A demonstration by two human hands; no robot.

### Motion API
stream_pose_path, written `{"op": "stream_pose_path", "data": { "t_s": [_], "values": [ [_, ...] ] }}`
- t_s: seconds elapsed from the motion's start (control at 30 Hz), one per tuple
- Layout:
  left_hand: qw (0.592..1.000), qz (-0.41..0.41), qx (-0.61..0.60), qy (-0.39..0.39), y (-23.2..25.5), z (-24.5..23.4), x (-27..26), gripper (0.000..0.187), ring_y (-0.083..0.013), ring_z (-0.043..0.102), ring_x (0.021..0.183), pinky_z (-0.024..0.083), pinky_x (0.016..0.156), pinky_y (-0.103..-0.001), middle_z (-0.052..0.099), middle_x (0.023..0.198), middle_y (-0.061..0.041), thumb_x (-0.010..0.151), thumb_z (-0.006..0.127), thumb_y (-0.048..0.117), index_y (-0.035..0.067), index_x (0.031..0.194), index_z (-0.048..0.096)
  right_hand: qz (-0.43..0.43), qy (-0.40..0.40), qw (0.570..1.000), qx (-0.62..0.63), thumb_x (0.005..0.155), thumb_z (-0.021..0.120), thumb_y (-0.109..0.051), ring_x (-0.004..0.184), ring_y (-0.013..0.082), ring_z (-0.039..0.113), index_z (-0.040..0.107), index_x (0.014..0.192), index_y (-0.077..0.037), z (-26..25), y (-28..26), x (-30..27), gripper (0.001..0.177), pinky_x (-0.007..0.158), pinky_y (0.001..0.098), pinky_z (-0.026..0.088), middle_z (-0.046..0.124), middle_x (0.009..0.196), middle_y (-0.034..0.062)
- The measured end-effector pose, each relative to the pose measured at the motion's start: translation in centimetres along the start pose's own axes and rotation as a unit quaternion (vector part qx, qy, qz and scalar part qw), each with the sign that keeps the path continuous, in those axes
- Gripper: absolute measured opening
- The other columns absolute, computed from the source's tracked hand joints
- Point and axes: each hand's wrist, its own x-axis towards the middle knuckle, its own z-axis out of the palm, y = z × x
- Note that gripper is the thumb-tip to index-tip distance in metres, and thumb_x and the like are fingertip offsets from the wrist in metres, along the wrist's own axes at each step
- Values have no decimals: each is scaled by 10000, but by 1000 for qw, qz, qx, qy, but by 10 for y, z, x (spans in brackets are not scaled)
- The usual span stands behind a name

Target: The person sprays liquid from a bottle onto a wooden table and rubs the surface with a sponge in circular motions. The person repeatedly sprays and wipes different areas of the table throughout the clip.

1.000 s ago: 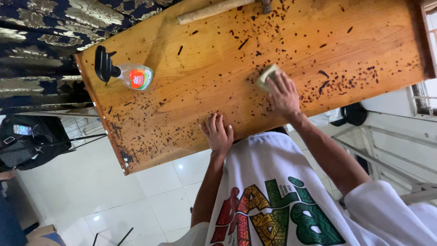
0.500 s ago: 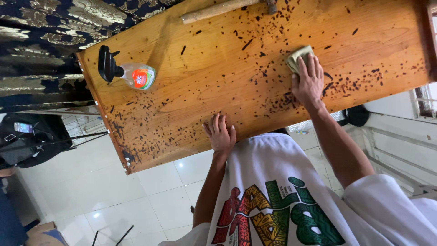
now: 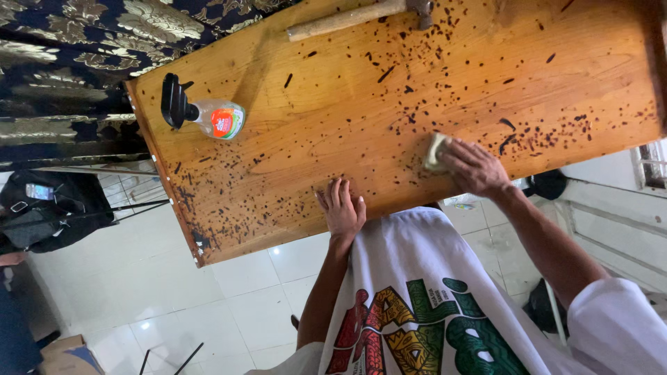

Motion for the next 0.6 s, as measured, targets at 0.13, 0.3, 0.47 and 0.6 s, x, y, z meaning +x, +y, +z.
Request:
{"op": "stream_pose_path", "data": {
  "t_s": [0.13, 0.3, 0.47, 0.6],
  "values": [
    [1000, -2, -13, -6, 0, -1, -2, 622, -390, 361, 1463, 103, 1226, -732, 440, 1511, -171, 905, 613, 355, 13, 1414, 510, 180, 41, 983, -3, 953, 627, -216, 1513, 411, 405, 547, 1513, -119, 14, 18, 43, 574, 1249, 558, 339, 418, 1640, 223],
    [999, -24, -11, -23, 1, 1, 0, 622, -371, 358, 1474, 101, 1227, -725, 443, 1519, -147, 911, 611, 368, 22, 1417, 503, 226, 32, 972, -60, 980, 605, -215, 1502, 456, 336, 507, 1567, -103, 59, -22, 118, 606, 1202, 558, 307, 331, 1634, 303],
    [1000, -16, -11, -10, -2, 4, -5, 622, -365, 355, 1491, 95, 1235, -731, 433, 1543, -143, 946, 584, 383, 31, 1448, 480, 47, 0, 999, -9, 923, 650, -258, 1519, 372, 366, 536, 1496, -137, 73, -101, 92, 596, 1222, 531, 338, 379, 1639, 208],
    [999, -11, -17, -24, -7, 2, -8, 636, -384, 349, 1482, 73, 1204, -765, 418, 1548, -157, 948, 580, 387, 28, 1458, 456, -84, -25, 996, 26, 884, 667, -216, 1470, 309, 476, 564, 1459, -185, 45, -97, 30, 585, 1211, 480, 410, 471, 1599, 134]
  ]
}}
